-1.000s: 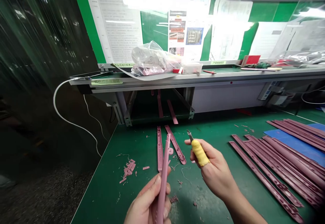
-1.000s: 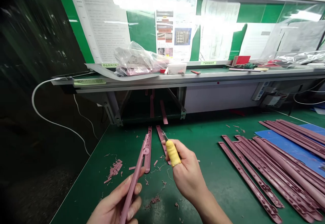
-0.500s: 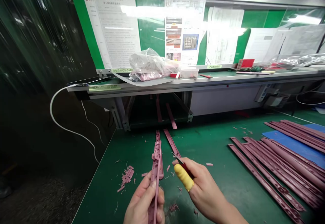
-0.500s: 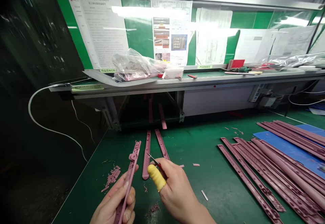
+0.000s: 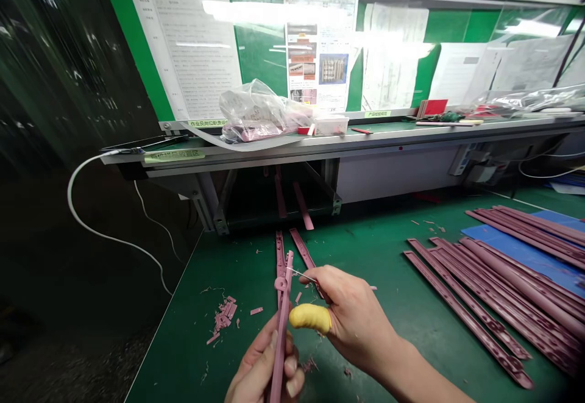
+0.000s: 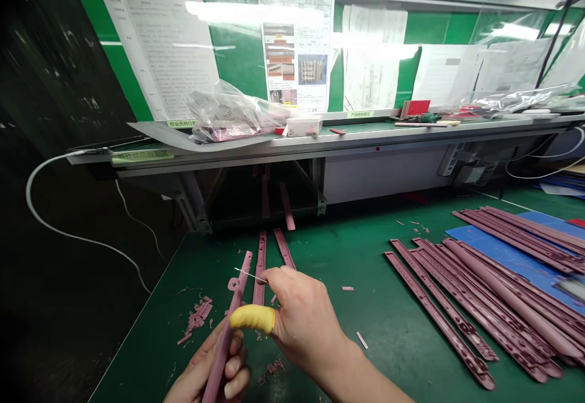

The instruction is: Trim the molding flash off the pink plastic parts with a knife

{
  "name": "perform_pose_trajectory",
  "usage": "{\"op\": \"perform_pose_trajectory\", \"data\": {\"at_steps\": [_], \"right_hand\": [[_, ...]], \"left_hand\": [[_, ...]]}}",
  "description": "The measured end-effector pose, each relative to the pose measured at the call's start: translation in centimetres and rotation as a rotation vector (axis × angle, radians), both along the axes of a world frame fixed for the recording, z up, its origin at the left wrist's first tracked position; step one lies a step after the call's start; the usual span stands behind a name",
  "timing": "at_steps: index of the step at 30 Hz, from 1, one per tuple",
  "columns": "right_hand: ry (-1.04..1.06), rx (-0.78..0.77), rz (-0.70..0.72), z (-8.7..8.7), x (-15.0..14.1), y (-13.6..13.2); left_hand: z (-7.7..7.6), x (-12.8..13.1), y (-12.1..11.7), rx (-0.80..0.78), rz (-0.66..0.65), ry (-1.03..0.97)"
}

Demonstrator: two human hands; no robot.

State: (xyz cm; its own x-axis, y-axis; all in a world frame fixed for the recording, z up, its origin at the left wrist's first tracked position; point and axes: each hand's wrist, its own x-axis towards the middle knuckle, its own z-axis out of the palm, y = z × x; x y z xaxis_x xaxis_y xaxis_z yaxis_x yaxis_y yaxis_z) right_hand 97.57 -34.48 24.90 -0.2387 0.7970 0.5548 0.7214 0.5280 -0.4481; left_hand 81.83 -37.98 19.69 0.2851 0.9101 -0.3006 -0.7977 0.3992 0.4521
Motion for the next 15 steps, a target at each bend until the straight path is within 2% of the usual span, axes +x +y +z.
{"op": "perform_pose_trajectory", "data": {"at_steps": [4, 7, 10, 13, 15], "right_hand": [[-0.002, -0.055, 0.040, 0.0, 0.3, -0.4], [0.030, -0.184, 0.058, -0.6, 0.5, -1.0], [0.100, -0.327, 0.132, -1.4, 0.5, -2.0], [0.231, -0.464, 0.208, -2.4, 0.1, -3.6], [0.418, -0.633, 0.252, -3.4, -0.5, -5.0]], "left_hand": [[1.7, 0.2, 0.1, -0.036, 0.046, -0.018], [2.8, 0.0, 0.9, -0.034, 0.072, -0.030], [3.0, -0.4, 1.9, -0.022, 0.100, -0.050], [3.0, -1.1, 3.1, 0.013, 0.162, -0.023], [3.2, -1.7, 4.0, 0.107, 0.243, 0.063]]}}
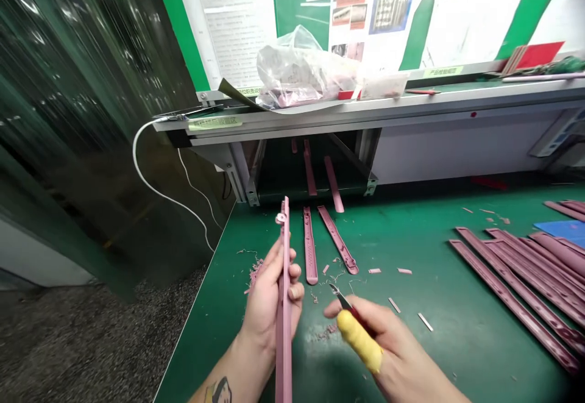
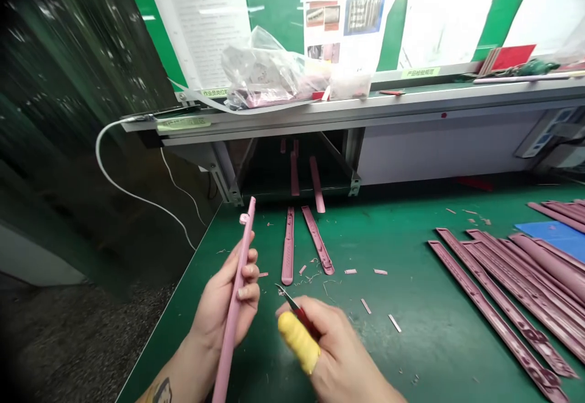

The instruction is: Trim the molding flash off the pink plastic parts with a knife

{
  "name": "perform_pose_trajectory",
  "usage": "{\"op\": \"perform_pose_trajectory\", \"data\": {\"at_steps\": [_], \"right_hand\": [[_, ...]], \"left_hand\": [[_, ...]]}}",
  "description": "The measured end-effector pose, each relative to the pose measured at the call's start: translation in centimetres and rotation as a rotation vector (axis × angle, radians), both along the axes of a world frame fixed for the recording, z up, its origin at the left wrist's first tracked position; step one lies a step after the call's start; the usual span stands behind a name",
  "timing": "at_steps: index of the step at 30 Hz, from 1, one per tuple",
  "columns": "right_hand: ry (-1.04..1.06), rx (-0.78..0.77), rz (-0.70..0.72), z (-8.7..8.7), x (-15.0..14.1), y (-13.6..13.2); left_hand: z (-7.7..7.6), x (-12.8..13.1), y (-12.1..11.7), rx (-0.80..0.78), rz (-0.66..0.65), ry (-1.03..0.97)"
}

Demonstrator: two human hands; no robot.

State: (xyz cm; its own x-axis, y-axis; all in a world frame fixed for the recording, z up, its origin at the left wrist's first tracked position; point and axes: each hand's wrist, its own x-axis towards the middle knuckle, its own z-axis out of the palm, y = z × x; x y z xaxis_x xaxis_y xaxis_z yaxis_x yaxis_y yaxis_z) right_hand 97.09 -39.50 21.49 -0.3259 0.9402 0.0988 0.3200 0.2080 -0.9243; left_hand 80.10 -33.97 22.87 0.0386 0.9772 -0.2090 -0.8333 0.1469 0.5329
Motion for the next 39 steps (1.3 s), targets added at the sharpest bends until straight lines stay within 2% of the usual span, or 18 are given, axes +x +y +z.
{"op": "perform_pose_trajectory", "data": {"at_steps": [3, 6, 7, 11, 13, 16, 18, 21, 23, 25, 30, 39], "right_hand": [[0.343, -0.351, 0.078, -1.9, -1.4, -1.9], [0.523, -0.498, 0.144, -3.5, -3.0, -2.7], [0.547, -0.505, 0.128, -3.7, -3.4, -2.7], [0.568, -0.498, 0.059, -3.7, -3.5, -2.0], [0.426, -0.399, 0.052, -3.2, -2.5, -1.7], [0.061, -0.053, 0.021, -2.1, -0.1, -1.4], [-0.150, 0.181, 0.056, -1.2, 1.1, -1.2], [-0.377, 0.462, 0.099, 0.2, 1.6, -1.0], [-0.498, 0.594, 0.113, 1.1, 1.2, -1.0], [-0.592, 0.628, 0.125, 1.9, 0.6, -1.0], [-0.678, 0.570, 0.120, 2.5, -0.2, -1.2], [-0.647, 0.587, -0.098, 1.5, -0.9, -0.3]], "left_hand": [[0.6, -1.1, 1.2, 0.151, 0.167, 0.116], [1.5, -1.5, 1.3, 0.249, 0.287, 0.155], [1.8, -1.3, 1.0, 0.274, 0.277, 0.168], [2.5, -0.3, -1.1, 0.277, 0.076, 0.141], [2.8, -0.1, -1.9, 0.299, 0.099, 0.131], [3.3, -0.3, -2.8, 0.429, 0.226, 0.198], [3.6, -0.5, -3.3, 0.501, 0.296, 0.265], [3.9, -0.5, -4.3, 0.533, 0.371, 0.334], [3.9, -0.5, -4.9, 0.560, 0.387, 0.373], [3.8, -0.6, -5.2, 0.627, 0.361, 0.427], [2.8, -1.2, -5.4, 0.792, 0.309, 0.552], [2.3, -1.3, -5.5, 0.786, 0.182, 0.580]]}}
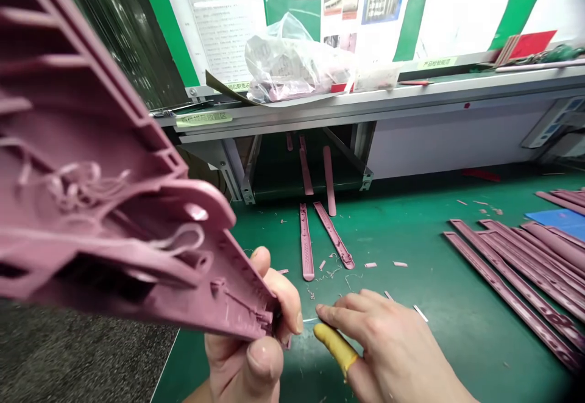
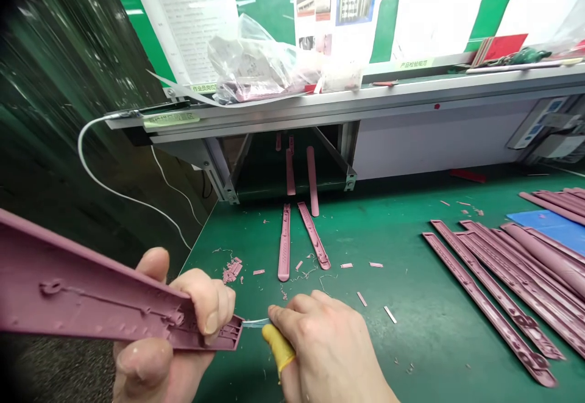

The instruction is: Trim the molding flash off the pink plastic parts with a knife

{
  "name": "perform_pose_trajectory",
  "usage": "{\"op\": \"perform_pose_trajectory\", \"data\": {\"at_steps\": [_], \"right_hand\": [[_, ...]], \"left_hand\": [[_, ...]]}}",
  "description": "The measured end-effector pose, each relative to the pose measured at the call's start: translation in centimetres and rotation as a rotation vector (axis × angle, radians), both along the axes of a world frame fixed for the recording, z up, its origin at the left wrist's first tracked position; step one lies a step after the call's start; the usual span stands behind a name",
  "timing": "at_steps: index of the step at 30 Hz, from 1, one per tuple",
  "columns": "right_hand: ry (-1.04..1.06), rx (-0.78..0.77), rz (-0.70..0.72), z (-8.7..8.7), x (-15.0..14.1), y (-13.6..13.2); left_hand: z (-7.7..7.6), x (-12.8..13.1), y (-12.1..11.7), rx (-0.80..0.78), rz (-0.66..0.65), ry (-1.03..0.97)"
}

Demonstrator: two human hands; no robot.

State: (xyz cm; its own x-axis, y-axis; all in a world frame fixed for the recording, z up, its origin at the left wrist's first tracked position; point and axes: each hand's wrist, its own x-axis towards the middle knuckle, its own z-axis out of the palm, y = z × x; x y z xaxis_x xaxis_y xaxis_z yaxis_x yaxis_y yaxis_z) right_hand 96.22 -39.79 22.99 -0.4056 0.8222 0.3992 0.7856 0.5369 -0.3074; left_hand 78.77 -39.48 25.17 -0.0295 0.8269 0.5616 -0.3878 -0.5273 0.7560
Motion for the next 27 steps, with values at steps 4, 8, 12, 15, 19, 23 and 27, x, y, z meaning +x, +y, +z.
{"op": "perform_pose_trajectory", "data": {"at_steps": [4, 8, 12, 15, 19, 23, 27], "right_hand": [[0.148, -0.079, 0.084, 0.4, 1.1, 0.1], [0.581, -0.307, 0.067, -0.5, 1.1, 0.1], [0.717, -0.420, 0.357, -3.2, -1.5, 0.4], [0.729, -0.534, 0.337, -4.5, -2.3, 0.9], [0.997, -0.840, 0.175, -3.4, -0.8, 0.7], [0.979, -1.038, 0.188, -0.4, 0.5, -0.5], [0.664, -0.809, 0.098, 1.7, 1.0, -1.8]], "left_hand": [[0.5, -0.5, 0.3, -0.040, -0.075, -0.107], [1.2, -0.5, 1.9, -0.127, -0.022, -0.359], [-0.2, -0.2, 4.2, -0.426, 0.043, -0.530], [-3.5, -0.9, 5.2, -0.610, 0.277, -0.244], [-7.3, -3.2, 4.5, -0.039, 0.736, 0.679], [-6.4, -5.0, 3.1, 0.743, 0.194, 1.151], [-3.4, -6.6, 3.3, 0.632, -0.002, 1.251]]}}
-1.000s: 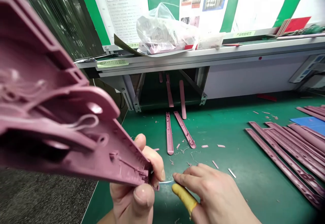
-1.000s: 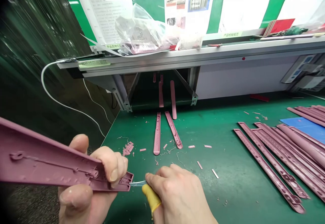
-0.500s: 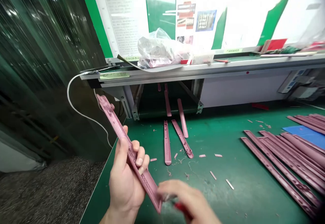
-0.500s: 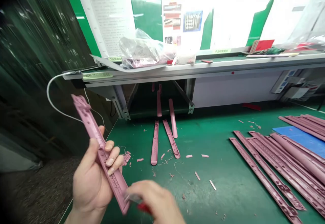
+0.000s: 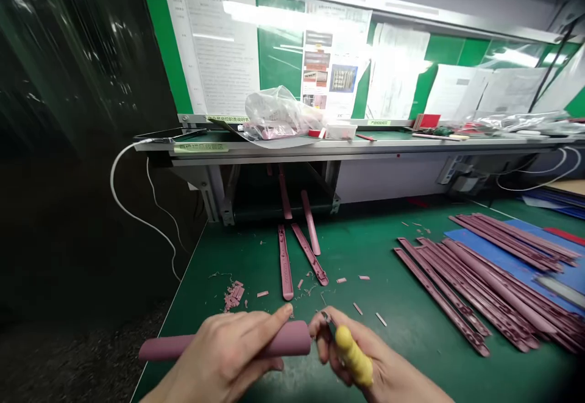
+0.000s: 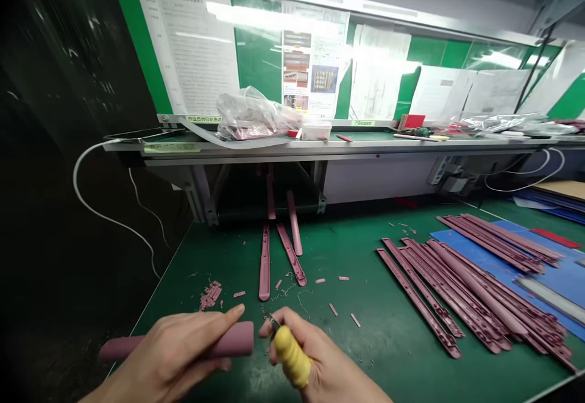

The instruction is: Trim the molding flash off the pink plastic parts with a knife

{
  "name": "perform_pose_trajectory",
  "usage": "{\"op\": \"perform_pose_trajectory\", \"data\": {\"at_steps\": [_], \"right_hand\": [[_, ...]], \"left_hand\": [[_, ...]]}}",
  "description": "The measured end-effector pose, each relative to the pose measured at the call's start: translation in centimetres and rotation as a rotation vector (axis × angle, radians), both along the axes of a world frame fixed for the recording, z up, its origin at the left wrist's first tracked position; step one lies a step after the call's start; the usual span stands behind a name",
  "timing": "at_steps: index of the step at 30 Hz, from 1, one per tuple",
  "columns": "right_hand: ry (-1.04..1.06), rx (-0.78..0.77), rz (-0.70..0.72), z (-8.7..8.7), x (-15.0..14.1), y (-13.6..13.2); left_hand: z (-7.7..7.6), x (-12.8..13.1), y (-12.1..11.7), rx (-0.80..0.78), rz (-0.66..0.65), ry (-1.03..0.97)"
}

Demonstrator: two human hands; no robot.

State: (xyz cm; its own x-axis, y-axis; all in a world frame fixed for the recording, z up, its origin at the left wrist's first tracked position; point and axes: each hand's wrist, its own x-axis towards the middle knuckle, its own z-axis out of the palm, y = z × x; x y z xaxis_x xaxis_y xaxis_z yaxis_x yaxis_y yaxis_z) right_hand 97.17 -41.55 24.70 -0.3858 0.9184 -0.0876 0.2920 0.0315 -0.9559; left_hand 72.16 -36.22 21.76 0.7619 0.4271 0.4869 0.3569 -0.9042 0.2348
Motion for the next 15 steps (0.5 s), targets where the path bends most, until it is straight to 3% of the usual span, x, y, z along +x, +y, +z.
{"op": "perform_pose_trajectory", "data": {"at_steps": [4, 10, 15], "right_hand": [[-0.308, 0.325, -0.179, 0.1, 0.1, -1.1], [-0.416, 0.785, -0.084, -0.4, -1.8, -2.1], [-0.661, 1.138, -0.172, -0.1, -4.3, -1.5]], "left_hand": [[1.7, -1.5, 0.5, -0.018, 0.015, 0.062], [3.7, -2.7, 1.0, 0.179, -0.065, 0.157], [5.7, -3.0, 0.7, 0.286, -0.176, 0.215]]}}
